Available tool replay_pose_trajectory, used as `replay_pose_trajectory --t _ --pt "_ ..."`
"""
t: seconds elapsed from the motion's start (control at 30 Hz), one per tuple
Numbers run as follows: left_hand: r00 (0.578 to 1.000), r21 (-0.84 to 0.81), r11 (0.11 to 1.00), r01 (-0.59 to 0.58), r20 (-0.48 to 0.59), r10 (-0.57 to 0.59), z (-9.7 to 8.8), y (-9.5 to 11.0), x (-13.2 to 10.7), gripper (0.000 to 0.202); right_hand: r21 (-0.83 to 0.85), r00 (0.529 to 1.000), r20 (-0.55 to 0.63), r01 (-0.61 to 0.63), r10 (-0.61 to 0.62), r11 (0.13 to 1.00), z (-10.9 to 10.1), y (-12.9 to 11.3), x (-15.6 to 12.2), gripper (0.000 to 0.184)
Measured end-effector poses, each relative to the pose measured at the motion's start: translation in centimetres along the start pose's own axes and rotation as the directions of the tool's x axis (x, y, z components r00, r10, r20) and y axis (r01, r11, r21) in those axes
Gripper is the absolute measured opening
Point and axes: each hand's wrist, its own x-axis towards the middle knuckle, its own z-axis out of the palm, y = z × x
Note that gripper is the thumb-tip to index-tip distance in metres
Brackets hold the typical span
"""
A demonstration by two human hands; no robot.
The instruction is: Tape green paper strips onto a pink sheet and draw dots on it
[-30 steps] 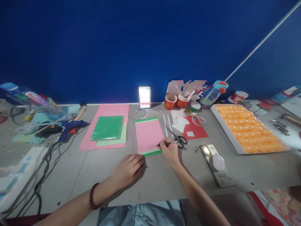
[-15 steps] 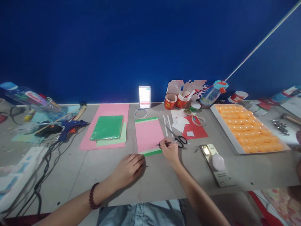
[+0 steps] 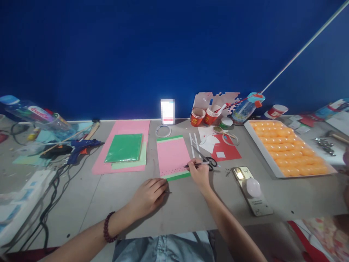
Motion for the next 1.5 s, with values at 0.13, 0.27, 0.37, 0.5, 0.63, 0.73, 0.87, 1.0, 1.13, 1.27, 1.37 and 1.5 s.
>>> replay_pose_trajectory --t 0.13,0.27,0.37,0.5,0.63,0.73,0.87,1.0,1.13,1.27,1.37,1.5 --pt "1.000 0.006 1.000 0.000 0.011 0.000 0.15 -0.06 -0.10 0.023 -0.003 0.999 0.011 -0.051 0.051 0.999 -0.38 0.18 0.45 0.019" --pt "1.000 0.000 1.000 0.002 0.016 -0.002 0.10 -0.08 -0.12 0.024 0.001 0.998 0.062 -0.025 0.025 1.000 -0.48 0.51 0.56 0.023" --pt "1.000 -0.007 1.000 0.004 0.014 -0.004 -0.05 -0.04 -0.03 0.024 0.005 0.997 0.069 -0.030 0.030 1.000 -0.43 0.57 0.51 0.022" --pt "1.000 -0.009 1.000 0.009 0.010 -0.009 -0.13 -0.02 0.05 0.023 0.023 0.997 0.074 -0.036 0.034 0.999 -0.33 0.22 0.46 0.023" --pt "1.000 -0.006 1.000 0.002 0.012 -0.002 -0.05 -0.06 0.02 0.023 -0.005 0.997 0.074 -0.017 0.017 1.000 -0.32 -0.08 0.44 0.026" --pt "1.000 -0.004 1.000 0.001 0.022 -0.001 -0.07 -0.07 -0.02 0.024 -0.007 0.997 0.076 -0.009 0.009 1.000 -0.37 0.09 0.45 0.025" --pt "1.000 -0.003 1.000 0.003 0.025 -0.003 -0.13 -0.09 -0.04 0.025 0.006 0.997 0.078 -0.011 0.011 1.000 -0.40 0.36 0.45 0.023" --pt "1.000 -0.015 1.000 -0.005 0.007 0.005 -0.16 -0.06 0.02 0.025 0.003 0.997 0.079 -0.002 0.002 1.000 -0.38 0.25 0.43 0.024" --pt "1.000 -0.015 1.000 0.002 0.001 -0.002 -0.23 0.01 0.08 0.023 -0.020 0.997 0.082 -0.011 0.013 1.000 -0.41 0.33 0.47 0.024" --pt "1.000 -0.004 1.000 -0.005 0.003 0.005 -0.20 -0.01 0.05 0.023 -0.030 0.997 0.066 -0.027 0.028 0.999 -0.46 0.59 0.52 0.023" --pt "1.000 -0.001 1.000 -0.004 0.005 0.004 -0.12 -0.04 0.02 0.024 -0.019 0.998 0.055 -0.036 0.037 0.999 -0.45 0.58 0.51 0.024" --pt "1.000 -0.008 1.000 -0.004 -0.004 0.004 -0.05 -0.06 0.00 0.023 -0.010 0.997 0.022 -0.068 0.068 0.998 -0.43 0.46 0.50 0.021"
